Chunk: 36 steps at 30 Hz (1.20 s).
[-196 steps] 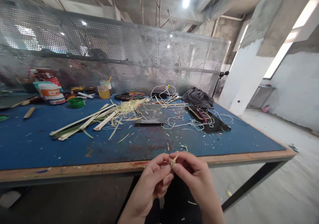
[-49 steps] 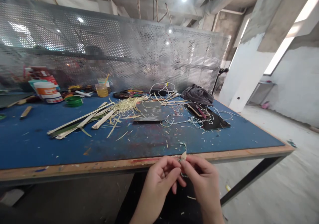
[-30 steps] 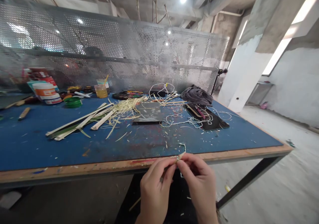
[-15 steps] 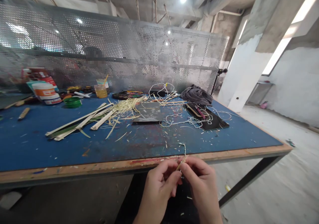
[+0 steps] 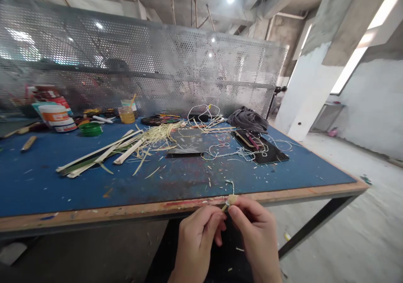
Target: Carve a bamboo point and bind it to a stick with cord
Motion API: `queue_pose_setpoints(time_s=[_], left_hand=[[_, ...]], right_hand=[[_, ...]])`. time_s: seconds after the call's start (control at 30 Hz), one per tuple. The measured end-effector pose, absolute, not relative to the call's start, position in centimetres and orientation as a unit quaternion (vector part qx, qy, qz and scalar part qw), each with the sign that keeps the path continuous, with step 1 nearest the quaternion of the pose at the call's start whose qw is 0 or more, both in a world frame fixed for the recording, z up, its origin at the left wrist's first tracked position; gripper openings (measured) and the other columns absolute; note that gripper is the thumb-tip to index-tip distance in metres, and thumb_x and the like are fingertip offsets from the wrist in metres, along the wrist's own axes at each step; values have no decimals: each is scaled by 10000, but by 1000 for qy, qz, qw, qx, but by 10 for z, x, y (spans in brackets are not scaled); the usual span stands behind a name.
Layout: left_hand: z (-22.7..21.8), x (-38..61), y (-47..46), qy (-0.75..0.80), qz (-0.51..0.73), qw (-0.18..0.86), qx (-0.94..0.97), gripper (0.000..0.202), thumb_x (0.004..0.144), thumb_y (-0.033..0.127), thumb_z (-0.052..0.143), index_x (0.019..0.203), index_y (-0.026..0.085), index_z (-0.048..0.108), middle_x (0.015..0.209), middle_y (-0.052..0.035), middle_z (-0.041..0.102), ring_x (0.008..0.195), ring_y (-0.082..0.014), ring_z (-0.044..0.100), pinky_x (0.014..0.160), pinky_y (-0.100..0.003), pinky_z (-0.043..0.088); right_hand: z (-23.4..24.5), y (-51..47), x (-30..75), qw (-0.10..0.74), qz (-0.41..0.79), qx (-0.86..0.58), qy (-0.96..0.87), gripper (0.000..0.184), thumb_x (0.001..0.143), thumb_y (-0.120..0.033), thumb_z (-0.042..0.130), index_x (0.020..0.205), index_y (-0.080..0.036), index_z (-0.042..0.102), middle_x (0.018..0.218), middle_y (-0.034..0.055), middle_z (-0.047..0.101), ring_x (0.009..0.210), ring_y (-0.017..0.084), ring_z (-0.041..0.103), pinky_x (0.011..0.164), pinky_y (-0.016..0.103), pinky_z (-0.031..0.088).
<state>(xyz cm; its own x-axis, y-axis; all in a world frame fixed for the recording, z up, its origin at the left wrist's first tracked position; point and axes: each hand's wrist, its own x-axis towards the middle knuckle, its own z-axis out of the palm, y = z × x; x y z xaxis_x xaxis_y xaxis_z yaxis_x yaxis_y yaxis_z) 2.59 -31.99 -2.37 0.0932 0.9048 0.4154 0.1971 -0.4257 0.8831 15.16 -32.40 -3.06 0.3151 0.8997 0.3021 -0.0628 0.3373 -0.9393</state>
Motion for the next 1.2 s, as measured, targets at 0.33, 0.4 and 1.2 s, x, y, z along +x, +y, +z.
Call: queue_pose_setpoints(time_s=[0.33, 0.4, 1.2], left_hand=[[-32, 22, -316, 400, 506, 444, 622, 280, 876, 482, 622, 876, 205, 665, 531, 36, 571, 377, -75, 374, 378, -183, 266], [-36, 22, -315, 428, 533, 373, 628, 179, 863, 401, 664, 917, 231, 681, 575, 37, 621, 384, -74, 406, 396, -180, 303], [-21, 8, -324, 429, 565, 336, 620, 161, 881, 359, 629, 829, 206, 627, 530, 53, 612, 409, -71, 505, 407, -133, 365]], right_hand=[[-27, -320, 146, 679, 357, -429, -477, 67, 792, -248, 715, 761, -238, 774, 651, -16, 680, 584, 120, 583, 546, 199, 461], [-25, -317, 142, 687, 356, -423, -472, 67, 793, -239, 716, 754, -245, 771, 679, -19, 688, 598, 116, 592, 555, 191, 466], [-2, -318, 140, 617, 238, -418, -623, 138, 859, -225, 645, 769, -254, 745, 659, -31, 660, 612, 121, 577, 571, 200, 429]])
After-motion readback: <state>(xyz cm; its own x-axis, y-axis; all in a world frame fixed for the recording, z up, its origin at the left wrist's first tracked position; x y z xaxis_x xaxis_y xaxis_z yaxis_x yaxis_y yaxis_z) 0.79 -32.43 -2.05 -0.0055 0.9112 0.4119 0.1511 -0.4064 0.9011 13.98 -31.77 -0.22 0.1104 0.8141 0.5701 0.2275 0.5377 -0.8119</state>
